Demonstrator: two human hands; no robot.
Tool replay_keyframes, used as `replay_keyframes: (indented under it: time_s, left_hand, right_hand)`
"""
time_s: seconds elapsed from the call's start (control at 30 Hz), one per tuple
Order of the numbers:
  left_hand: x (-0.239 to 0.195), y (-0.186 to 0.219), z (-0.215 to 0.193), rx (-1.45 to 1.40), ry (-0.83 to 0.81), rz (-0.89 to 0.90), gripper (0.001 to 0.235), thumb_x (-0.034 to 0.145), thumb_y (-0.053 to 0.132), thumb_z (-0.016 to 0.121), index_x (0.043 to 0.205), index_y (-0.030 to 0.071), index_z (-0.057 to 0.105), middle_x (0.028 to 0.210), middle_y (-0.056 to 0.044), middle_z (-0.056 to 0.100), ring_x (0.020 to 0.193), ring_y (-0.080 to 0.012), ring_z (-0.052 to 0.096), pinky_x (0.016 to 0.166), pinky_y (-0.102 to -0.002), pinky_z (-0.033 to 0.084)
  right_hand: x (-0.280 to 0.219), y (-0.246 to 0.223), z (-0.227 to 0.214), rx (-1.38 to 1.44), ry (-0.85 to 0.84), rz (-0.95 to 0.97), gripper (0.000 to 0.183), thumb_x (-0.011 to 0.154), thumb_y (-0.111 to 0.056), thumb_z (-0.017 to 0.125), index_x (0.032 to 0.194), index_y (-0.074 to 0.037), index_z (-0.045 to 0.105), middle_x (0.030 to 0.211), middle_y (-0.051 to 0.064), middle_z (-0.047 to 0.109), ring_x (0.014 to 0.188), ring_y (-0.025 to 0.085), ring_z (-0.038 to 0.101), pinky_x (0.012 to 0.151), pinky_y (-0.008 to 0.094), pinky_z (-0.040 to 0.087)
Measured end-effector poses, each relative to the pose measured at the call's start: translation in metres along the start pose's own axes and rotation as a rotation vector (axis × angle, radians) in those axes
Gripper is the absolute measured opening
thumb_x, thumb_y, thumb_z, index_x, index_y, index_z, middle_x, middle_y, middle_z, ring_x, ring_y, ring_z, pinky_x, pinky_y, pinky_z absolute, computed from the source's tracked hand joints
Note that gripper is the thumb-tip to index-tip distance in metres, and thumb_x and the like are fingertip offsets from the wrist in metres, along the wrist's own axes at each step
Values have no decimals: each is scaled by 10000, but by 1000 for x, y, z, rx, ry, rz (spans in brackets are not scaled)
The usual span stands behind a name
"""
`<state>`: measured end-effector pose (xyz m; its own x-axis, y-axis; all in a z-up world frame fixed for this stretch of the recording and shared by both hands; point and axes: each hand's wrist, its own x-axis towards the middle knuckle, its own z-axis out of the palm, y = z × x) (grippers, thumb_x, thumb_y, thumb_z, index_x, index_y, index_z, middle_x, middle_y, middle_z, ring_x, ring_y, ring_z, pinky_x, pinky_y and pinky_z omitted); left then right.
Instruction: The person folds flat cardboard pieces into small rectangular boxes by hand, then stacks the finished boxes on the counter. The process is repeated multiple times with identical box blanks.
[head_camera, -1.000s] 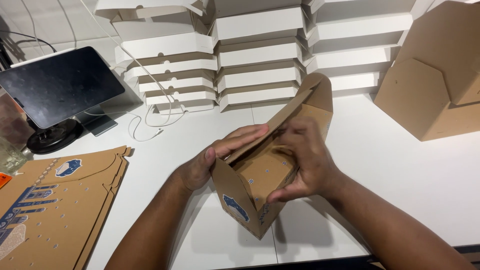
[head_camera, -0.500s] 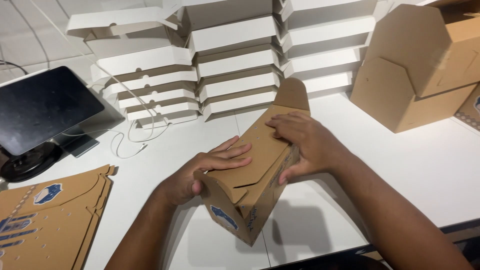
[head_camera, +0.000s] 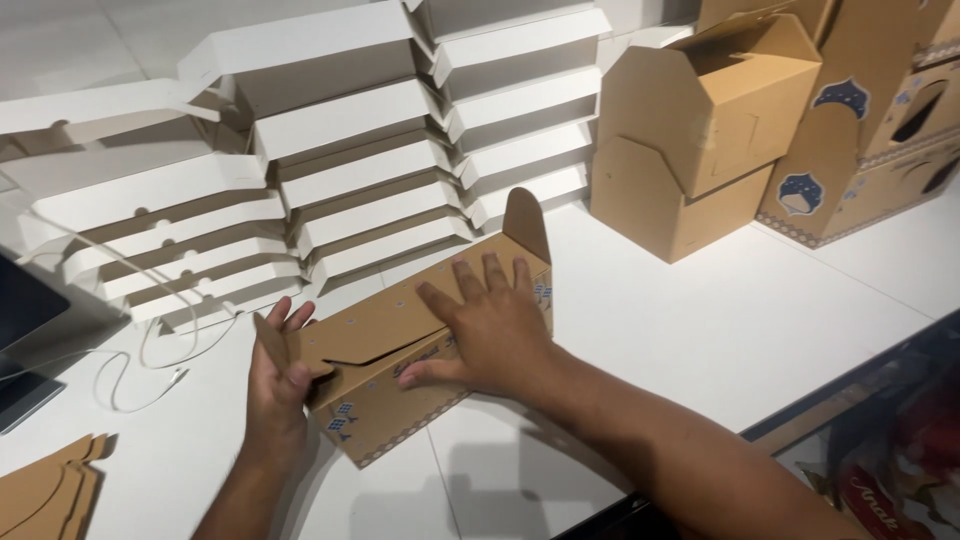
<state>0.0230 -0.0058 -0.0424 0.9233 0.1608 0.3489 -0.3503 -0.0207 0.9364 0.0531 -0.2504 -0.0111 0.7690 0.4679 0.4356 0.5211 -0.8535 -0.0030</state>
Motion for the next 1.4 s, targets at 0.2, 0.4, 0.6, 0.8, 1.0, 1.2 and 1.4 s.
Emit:
replay_keyframes:
  time_s: [0.2,0.4,0.6,0.8,1.0,1.2,1.4]
  left_hand:
    - [-26,49,60,-44,467,-359,262,954,153,521,1208,101,560,1046,-70,652,874,-210,608,729,-354,475]
    - [-28,63,60,-19,324,-427,399,1004,119,441,1388,106,550,1250,-84,662,1066,-241,603,907,-378,458]
    - [-24,12,50,136,451,-240,495,1029,458,352,1220,63,580,1180,-125,683,1075,-253,642,886,-398,511]
    - [-36,59,55,330,221,-227,525,1048,213,330,1469,-93,400,1285,-341,575,1284,-434,533,966,-584,448]
    - [-15,43,47,254,293,-278,505,992,119,346,1464,-54,392,1183,-266,576,1148,-369,556,897,-503,448]
    - [-29,48,52,130,166,-202,625,980,237,392,1564,35,294,1400,-280,522,1340,-411,477,1071,-571,383]
    - [-27,31,45,133,-24,-155,648,921,289,407,1528,83,312,1275,-161,526,1233,-309,500,1075,-492,410]
  right_hand:
    - [1,-3,11,-19,140,-14,1106,701,-960,280,1484,-206,487,1477,257,493,1388,548,376,1048,787,221]
    - [2,0,27,-48,253,-27,1061,709,-947,273,1357,-162,570,1441,224,557,1360,538,449,980,822,279]
    - [3,16,18,45,204,-68,958,750,-933,361,1273,-156,564,1393,150,538,1353,422,437,1020,691,292]
    - [13,72,13,5,247,-31,1088,787,-961,422,1413,-92,616,1391,253,615,1303,383,602,1143,483,403]
    - [11,46,8,-162,49,14,1214,766,-1019,305,1376,-18,619,1299,279,669,1278,400,626,1038,520,494]
    - [5,38,-22,-118,-52,87,1116,845,-941,216,1316,-35,664,1272,253,693,1244,368,658,987,499,523]
    - [43,-20,-39,126,-124,-469,1351,574,-1054,465,1573,-148,391,1580,211,422,1477,408,351,1214,622,162]
